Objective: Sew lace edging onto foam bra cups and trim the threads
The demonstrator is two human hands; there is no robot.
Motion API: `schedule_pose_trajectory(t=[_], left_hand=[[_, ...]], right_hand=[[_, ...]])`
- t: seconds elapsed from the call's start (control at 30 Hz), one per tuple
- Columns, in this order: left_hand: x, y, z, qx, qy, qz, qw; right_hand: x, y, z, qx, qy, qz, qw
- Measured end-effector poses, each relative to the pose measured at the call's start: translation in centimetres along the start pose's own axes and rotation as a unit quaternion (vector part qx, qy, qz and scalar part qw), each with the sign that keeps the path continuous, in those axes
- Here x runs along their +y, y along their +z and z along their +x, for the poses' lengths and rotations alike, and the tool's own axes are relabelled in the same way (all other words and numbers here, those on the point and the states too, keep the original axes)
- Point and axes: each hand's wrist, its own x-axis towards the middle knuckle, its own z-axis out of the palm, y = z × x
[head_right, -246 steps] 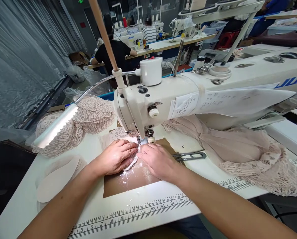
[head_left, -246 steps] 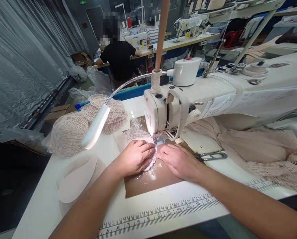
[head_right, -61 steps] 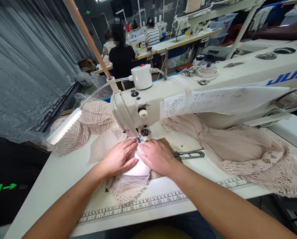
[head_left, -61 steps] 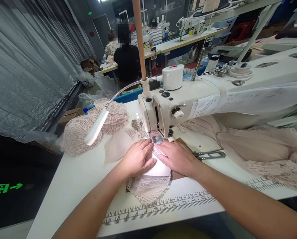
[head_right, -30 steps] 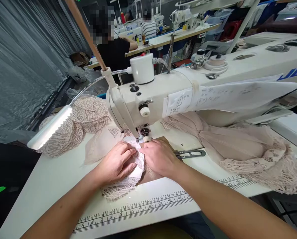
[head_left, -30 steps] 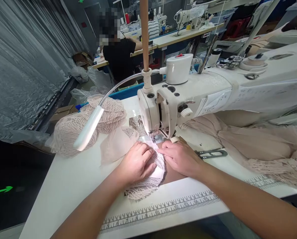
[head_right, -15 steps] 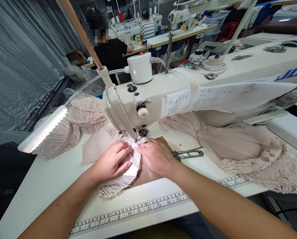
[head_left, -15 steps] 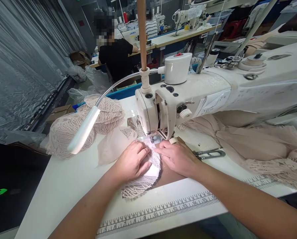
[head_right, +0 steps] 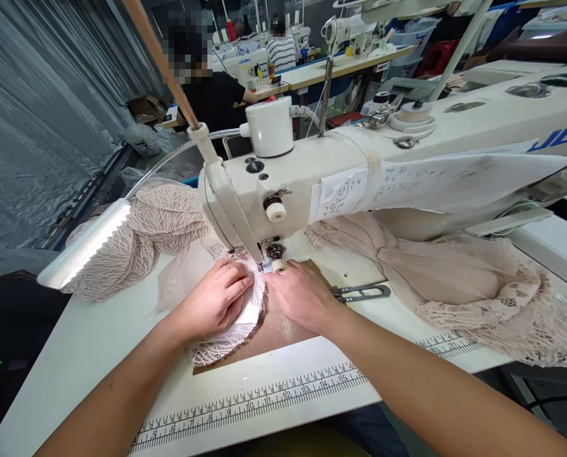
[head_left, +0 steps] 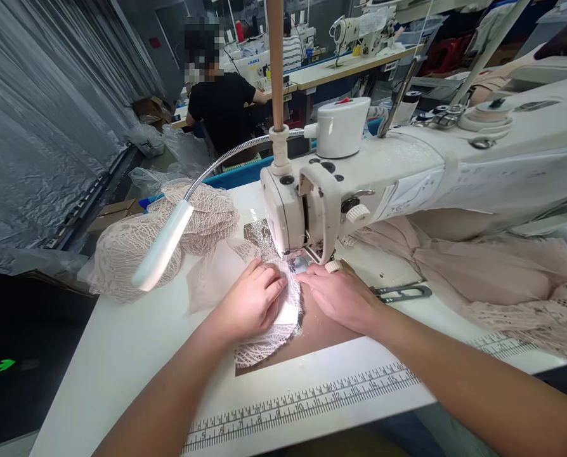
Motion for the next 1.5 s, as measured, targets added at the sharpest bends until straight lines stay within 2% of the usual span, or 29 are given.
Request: schedule_pose_trajectory(t=[0.3,0.43,0.53,0.6,0.67,0.73,0.77,0.83,0.93,1.0,1.07,1.2,1.5], left_hand=[[0.9,0.8,0.1,0.023,0.037,-0.058,0.997],[0.6,0.6,-0.1,0.036,0.036,-0.072,0.996],[0.4,-0.1,-0.6,0.069,-0.015,-0.052,0.996],[0.2,-0.9,-1.0,0.100,-0.109,-0.022,0.989],[0.0,-1.9,-1.5,0.098,-0.238,-0.012,0.966],[-0.4,-2.7,-2.0,0.042,-0.343,-0.062,0.937],[-0.5,-2.9,-2.2,0.008,-0.372,-0.114,0.921],[-0.8,-3.2,-2.5,-0.037,-0.389,-0.249,0.886],[-0.9,-2.7,-2.4,-0.021,-0.372,-0.427,0.824],[-0.8,-2.2,-2.2,0.000,-0.360,-0.496,0.790],[-0.6,-1.7,-1.9,-0.003,-0.366,-0.522,0.771],[-0.5,-1.4,-1.7,-0.038,-0.403,-0.480,0.778],[-1.4,-1.6,-2.1,-0.060,-0.409,-0.399,0.818]], right_hand=[[-0.2,-0.2,0.1,0.047,0.030,0.026,0.998],[-0.4,-0.4,0.0,0.035,0.000,0.050,0.998],[-0.6,-0.5,-0.3,0.026,-0.043,0.087,0.995],[-0.8,-0.5,-0.5,0.015,-0.073,0.107,0.992],[-1.0,-0.5,-0.7,-0.009,-0.098,0.110,0.989],[-1.2,-0.5,-0.9,-0.038,-0.107,0.104,0.988],[-1.3,-0.5,-0.9,-0.052,-0.107,0.100,0.988],[-1.5,-0.6,-1.0,-0.070,-0.106,0.094,0.987],[-1.7,-0.7,-1.1,-0.084,-0.112,0.085,0.986],[-1.8,-0.8,-1.2,-0.087,-0.113,0.085,0.986],[-1.7,-0.8,-1.2,-0.088,-0.117,0.087,0.985],[-1.5,-0.7,-1.0,-0.077,-0.117,0.083,0.987],[-1.5,-0.5,-0.8,-0.085,-0.108,0.052,0.989]])
